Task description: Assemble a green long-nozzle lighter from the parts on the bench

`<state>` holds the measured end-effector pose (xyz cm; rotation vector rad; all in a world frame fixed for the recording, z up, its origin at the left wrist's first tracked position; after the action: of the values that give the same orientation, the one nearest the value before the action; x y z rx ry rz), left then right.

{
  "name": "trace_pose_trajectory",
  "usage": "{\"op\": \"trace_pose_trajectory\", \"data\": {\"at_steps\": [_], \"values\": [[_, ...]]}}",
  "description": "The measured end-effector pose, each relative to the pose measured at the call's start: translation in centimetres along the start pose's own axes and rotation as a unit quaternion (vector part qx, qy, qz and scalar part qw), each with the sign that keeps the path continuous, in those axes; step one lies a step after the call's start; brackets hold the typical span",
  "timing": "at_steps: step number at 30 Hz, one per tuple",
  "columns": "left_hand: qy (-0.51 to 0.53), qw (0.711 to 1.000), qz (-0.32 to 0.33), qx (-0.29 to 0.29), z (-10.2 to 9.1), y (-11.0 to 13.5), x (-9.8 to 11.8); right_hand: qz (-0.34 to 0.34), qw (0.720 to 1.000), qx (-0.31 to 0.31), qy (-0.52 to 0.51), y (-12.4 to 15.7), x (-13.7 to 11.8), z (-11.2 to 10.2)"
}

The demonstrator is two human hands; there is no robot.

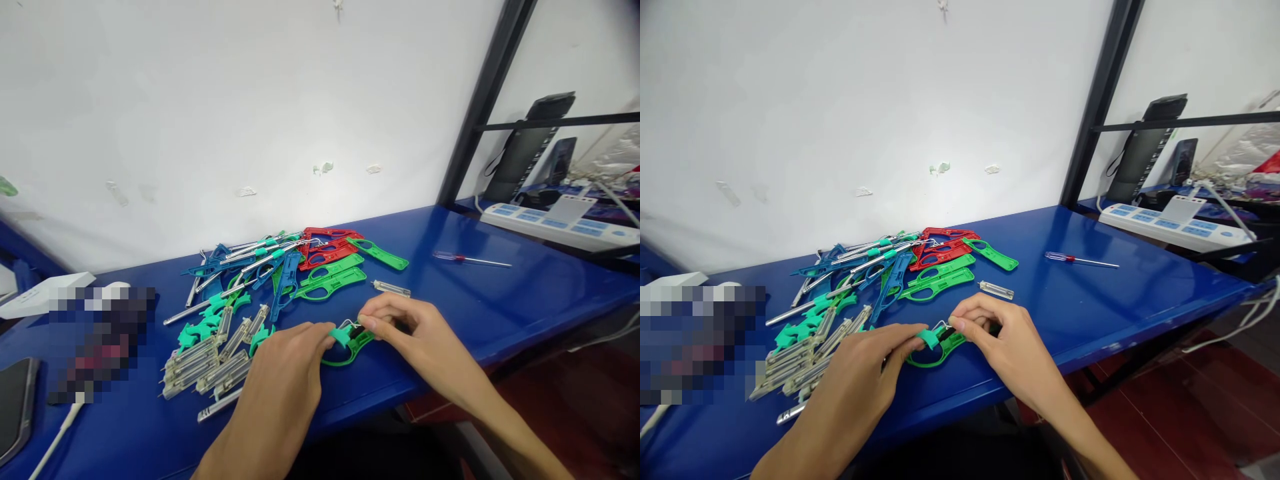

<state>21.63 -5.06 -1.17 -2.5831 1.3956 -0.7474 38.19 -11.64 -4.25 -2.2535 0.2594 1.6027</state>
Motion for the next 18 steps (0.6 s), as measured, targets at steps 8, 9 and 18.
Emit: {"op": "trace_pose_trajectory", "data": {"at_steps": [8,9,18], "values": [[-0.025,0.999,-0.007,0.029,-0.16,0.53,-0.21,-0.005,1.0,-0.009,0.001,-0.06,-0.01,0.22],[-0.033,0.999,-0.007,0.023,-0.08,0.54,-0.3,-0.005,1.0,-0.011,0.001,-0.09,0.0,0.25],[-0.05,0.998,-0.036,-0.027,0.28,0.66,-0.68,0.0,1.0,-0.008,-0.007,-0.4,-0.01,0.34]]}}
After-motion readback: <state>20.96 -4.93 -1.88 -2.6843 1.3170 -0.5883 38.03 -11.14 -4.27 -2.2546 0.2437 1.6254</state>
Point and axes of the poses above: each hand's wrist, its own y-axis away from the middle knuckle, its own z-axis out of the palm, x = y × z, the point moved 7 cm from there along -y, towards the middle knuckle
